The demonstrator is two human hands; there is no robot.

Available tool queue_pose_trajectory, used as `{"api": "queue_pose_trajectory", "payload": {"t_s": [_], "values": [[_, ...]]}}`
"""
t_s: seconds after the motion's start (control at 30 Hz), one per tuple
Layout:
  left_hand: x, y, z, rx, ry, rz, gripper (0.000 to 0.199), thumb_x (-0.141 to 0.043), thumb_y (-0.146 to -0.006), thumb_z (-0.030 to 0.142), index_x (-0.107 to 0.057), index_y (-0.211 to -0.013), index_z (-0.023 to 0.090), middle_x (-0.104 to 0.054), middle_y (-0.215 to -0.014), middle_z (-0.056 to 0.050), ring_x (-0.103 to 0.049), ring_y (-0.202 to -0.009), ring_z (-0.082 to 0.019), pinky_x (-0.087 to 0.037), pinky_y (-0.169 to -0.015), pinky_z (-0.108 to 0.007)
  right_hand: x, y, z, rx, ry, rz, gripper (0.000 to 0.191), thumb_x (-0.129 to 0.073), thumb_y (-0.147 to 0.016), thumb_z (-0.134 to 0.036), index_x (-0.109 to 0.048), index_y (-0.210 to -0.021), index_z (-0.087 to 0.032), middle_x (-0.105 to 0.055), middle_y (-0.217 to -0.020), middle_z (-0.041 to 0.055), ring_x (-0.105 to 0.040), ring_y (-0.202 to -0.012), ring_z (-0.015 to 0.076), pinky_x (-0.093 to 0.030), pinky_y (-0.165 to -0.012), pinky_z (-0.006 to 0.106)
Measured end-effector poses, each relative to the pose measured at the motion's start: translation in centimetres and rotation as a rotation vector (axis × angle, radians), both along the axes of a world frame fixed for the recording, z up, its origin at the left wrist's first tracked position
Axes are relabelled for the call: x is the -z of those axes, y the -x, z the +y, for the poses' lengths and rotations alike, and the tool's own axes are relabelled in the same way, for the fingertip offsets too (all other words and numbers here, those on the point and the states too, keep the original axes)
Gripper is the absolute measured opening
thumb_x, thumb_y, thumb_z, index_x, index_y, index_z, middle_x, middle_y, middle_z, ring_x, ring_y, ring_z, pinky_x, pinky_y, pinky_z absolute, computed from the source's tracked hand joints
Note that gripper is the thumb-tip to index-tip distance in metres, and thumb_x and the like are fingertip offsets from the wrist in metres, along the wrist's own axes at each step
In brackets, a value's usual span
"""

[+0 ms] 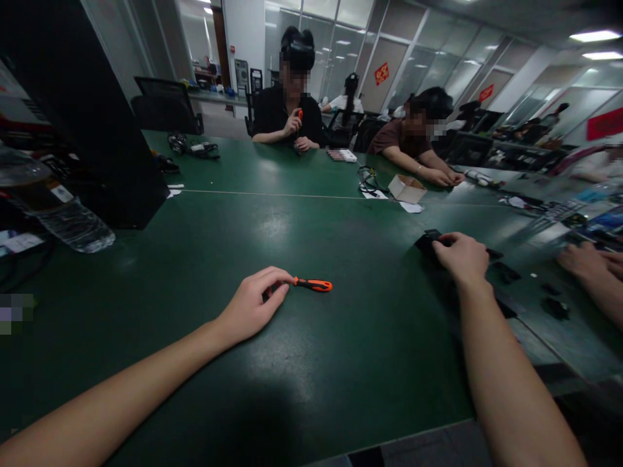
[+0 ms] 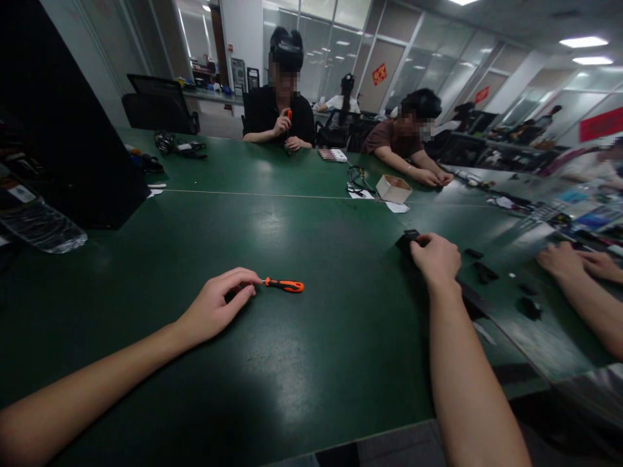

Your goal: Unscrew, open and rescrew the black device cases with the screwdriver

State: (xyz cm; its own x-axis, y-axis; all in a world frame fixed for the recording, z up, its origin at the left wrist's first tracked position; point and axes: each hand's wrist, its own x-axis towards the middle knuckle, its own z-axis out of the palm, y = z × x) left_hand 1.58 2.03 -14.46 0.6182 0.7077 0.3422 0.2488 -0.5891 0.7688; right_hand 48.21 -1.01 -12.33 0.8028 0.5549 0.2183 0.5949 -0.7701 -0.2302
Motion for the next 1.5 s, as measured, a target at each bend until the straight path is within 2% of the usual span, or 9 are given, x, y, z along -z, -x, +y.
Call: {"api": "queue_pose_trajectory", "payload": {"t_s": [0.27,0.5,0.8,1.03,1.2,1.33,1.4,1.5], "values": [[0.1,0.0,0.0,0.035,-0.019,-0.013,0.020,-0.053,-0.099,0.023,-0.071,-0.105,0.018,-0.072,-0.107,-0.009,-0.067,-0.094,-0.021,-0.053,-0.082,-0.032,-0.4,-0.3,-0.4,0.009,0.039,-0.009,0.040,-0.062,-0.088,-0.043,-0.076,-0.120,-0.023,-0.073,-0.121,0.0178,-0.065,-0.109,0.0345,-0.044,-0.079,0.040],[0.1,0.0,-0.1,0.053,-0.034,-0.010,0.020,-0.052,-0.100,0.022,-0.071,-0.104,0.018,-0.072,-0.107,-0.009,-0.068,-0.097,-0.021,-0.054,-0.085,-0.033,-0.5,-0.3,-0.4,-0.009,0.066,-0.019,0.039,-0.063,-0.088,-0.043,-0.076,-0.120,-0.024,-0.074,-0.120,0.0187,-0.066,-0.105,0.0346,-0.044,-0.075,0.040],[0.4,0.1,0.0,0.080,-0.059,-0.013,0.020,-0.053,-0.101,0.022,-0.072,-0.102,0.019,-0.073,-0.107,-0.009,-0.069,-0.099,-0.021,-0.053,-0.089,-0.034,-0.7,-0.3,-0.5,-0.019,0.100,-0.037,0.039,-0.063,-0.088,-0.042,-0.077,-0.120,-0.024,-0.074,-0.117,0.0185,-0.066,-0.105,0.0339,-0.045,-0.078,0.040],[0.4,0.1,0.0,0.093,-0.071,-0.014,0.020,-0.053,-0.101,0.021,-0.072,-0.100,0.018,-0.073,-0.106,-0.009,-0.069,-0.100,-0.021,-0.052,-0.092,-0.035,-0.3,-0.8,-0.4,-0.084,0.110,-0.056,0.038,-0.061,-0.092,-0.040,-0.076,-0.121,-0.023,-0.075,-0.115,0.0171,-0.066,-0.102,0.0310,-0.043,-0.080,0.038],[0.4,0.1,0.0,0.111,-0.072,-0.005,0.021,-0.053,-0.101,0.022,-0.073,-0.100,0.018,-0.074,-0.106,-0.010,-0.068,-0.100,-0.022,-0.053,-0.093,-0.036,0.3,-1.2,-0.4,-0.110,0.115,-0.067,0.039,-0.058,-0.095,-0.039,-0.076,-0.122,-0.017,-0.074,-0.116,0.0207,-0.065,-0.101,0.0320,-0.042,-0.081,0.038],[0.5,0.1,0.0,0.121,-0.074,-0.007,0.020,-0.053,-0.100,0.022,-0.073,-0.099,0.018,-0.074,-0.105,-0.009,-0.069,-0.100,-0.022,-0.053,-0.092,-0.036,0.8,-1.4,-0.5,-0.158,0.144,-0.069,0.040,-0.052,-0.099,-0.038,-0.074,-0.125,-0.018,-0.074,-0.116,0.0206,-0.064,-0.100,0.0317,-0.042,-0.079,0.038],[0.4,0.2,0.0,0.124,-0.073,-0.002,0.020,-0.053,-0.101,0.022,-0.073,-0.100,0.018,-0.074,-0.105,-0.009,-0.069,-0.100,-0.022,-0.052,-0.093,-0.036,0.3,-1.8,-0.3,-0.183,0.174,-0.064,0.039,-0.051,-0.100,-0.037,-0.075,-0.123,-0.017,-0.074,-0.115,0.0211,-0.064,-0.097,0.0323,-0.041,-0.076,0.038],[0.4,0.2,-0.1,0.129,-0.075,-0.002,0.021,-0.052,-0.101,0.021,-0.073,-0.100,0.018,-0.073,-0.105,-0.009,-0.069,-0.101,-0.022,-0.052,-0.093,-0.035,-1.6,-3.0,0.3,-0.243,0.221,-0.058,0.034,-0.057,-0.098,-0.037,-0.079,-0.110,-0.014,-0.075,-0.105,0.0220,-0.064,-0.092,0.0329,-0.039,-0.073,0.038]]}}
